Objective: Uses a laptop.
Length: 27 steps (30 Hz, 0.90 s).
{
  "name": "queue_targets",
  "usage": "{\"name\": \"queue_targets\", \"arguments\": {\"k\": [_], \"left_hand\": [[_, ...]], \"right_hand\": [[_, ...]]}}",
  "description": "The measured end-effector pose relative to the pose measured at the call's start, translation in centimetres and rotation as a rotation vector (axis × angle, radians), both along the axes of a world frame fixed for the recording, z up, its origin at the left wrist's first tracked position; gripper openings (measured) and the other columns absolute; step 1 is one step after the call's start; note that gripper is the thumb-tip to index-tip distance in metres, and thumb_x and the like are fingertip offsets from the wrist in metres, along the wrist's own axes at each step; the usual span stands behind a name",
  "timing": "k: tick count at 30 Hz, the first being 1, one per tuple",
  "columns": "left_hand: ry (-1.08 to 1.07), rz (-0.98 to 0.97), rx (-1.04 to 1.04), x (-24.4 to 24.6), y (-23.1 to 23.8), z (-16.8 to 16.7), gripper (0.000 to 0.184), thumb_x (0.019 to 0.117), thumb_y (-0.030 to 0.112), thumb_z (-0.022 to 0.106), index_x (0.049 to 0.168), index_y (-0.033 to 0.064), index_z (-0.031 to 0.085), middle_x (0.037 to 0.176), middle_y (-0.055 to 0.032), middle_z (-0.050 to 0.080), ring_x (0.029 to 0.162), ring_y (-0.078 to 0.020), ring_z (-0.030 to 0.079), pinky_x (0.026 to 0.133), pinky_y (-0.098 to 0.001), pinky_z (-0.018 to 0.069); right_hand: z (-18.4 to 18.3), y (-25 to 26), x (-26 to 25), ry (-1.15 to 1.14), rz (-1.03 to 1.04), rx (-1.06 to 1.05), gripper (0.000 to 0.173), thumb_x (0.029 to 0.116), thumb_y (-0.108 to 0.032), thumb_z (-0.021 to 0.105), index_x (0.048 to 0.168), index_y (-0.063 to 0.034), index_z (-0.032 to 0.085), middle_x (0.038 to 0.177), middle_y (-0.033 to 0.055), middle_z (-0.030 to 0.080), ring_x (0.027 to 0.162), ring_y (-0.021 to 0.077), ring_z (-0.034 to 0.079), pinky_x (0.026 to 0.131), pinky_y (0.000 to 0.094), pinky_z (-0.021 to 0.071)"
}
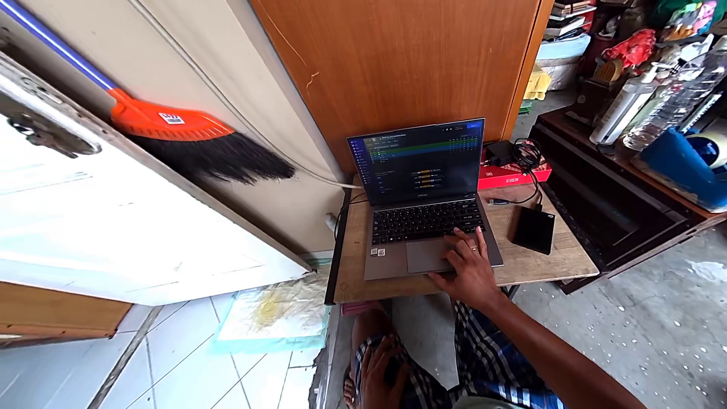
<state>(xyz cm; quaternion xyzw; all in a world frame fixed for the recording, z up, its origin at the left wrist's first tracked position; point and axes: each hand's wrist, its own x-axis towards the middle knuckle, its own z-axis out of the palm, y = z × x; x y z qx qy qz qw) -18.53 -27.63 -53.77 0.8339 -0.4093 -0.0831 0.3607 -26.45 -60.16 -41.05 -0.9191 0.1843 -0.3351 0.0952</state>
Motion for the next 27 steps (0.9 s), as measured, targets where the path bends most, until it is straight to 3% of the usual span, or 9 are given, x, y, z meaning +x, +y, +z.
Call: {"name": "queue_targets", "arguments": {"k": [10,19,27], "left_hand": [[-0.022,0.019,-0.003,0.06,-0.05,-0.22,0.032,0.0943,0.044,0.063,0.114,0.0229,0.077,0.142,0.0034,0.064,0.142,-0.0137,0.049,0.127,-0.0521,0.0209],[0.002,0.027,0.005,-0.03,-0.07,-0.03,0.030,0.0938,0.042,0.064,0.114,0.0237,0.077,0.141,0.0052,0.064,0.142,-0.0120,0.049,0.128,-0.0513,0.0211],[-0.002,0.020,0.011,0.00,-0.14,0.10,0.031,0.0937,0.043,0.064,0.115,0.0238,0.077,0.141,0.0046,0.064,0.142,-0.0126,0.049,0.127,-0.0532,0.0212]], "right_hand": [[0.09,-0.16,0.21,0.072,0.082,-0.040,0.040,0.0926,-0.055,0.064,0.107,-0.0196,0.074,0.140,0.0101,0.062,0.147,0.0343,0.042,0.124,0.0675,0.0142],[0.18,0.08,0.11,0.022,-0.045,-0.001,0.054,0.0806,-0.067,0.068,0.104,-0.0193,0.076,0.131,0.0086,0.068,0.144,0.0343,0.046,0.123,0.0691,0.0106],[0.01,-0.11,0.03,0.008,-0.016,-0.027,0.051,0.0839,-0.065,0.067,0.104,-0.0190,0.077,0.133,0.0091,0.067,0.143,0.0349,0.046,0.123,0.0695,0.0126]]}}
